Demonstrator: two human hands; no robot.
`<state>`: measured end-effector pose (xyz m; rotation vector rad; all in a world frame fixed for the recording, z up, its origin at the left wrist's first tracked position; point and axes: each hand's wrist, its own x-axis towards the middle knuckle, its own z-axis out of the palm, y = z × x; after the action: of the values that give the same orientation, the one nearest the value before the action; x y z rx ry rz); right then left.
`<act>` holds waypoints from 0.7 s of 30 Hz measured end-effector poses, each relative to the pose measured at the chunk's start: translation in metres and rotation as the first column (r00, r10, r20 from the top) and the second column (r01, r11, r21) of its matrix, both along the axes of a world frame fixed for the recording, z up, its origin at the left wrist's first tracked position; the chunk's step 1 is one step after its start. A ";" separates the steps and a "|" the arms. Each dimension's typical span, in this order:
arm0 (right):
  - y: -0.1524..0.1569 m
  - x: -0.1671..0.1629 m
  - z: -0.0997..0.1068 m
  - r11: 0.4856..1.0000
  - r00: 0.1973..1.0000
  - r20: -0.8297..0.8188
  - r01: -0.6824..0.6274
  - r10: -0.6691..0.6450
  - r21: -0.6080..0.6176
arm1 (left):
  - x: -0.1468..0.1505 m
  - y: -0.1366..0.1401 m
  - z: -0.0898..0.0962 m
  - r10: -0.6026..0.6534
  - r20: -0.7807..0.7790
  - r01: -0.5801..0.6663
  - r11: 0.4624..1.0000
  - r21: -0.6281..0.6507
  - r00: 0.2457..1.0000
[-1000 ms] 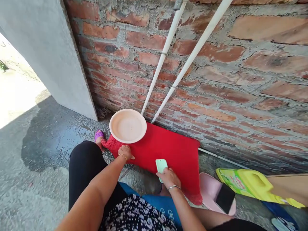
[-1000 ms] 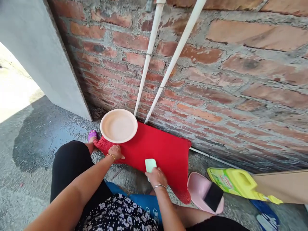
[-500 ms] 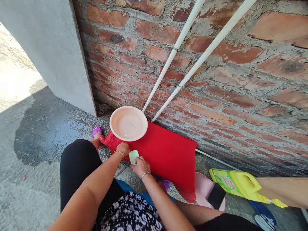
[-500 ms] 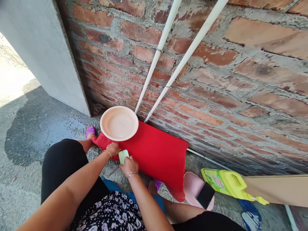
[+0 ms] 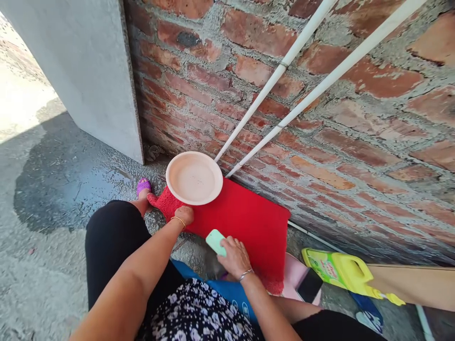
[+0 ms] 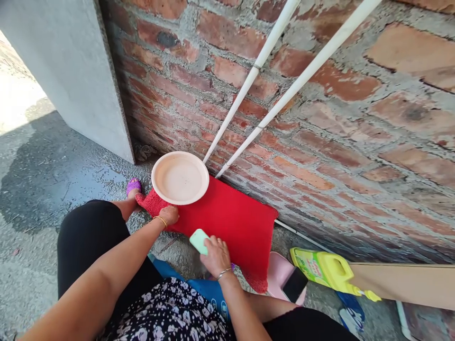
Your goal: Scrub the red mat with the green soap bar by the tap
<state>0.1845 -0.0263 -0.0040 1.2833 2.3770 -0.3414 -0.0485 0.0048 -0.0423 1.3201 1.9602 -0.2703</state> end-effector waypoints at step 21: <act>0.024 0.105 0.015 0.967 0.947 0.317 0.129 -0.055 -0.218 | -0.001 0.001 -0.010 -0.027 0.008 0.027 1.000 0.008 1.000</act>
<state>0.2899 -0.0028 0.0108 1.2377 1.9554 -0.4056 -0.0492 0.0057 -0.0525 1.3511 1.9403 -0.2701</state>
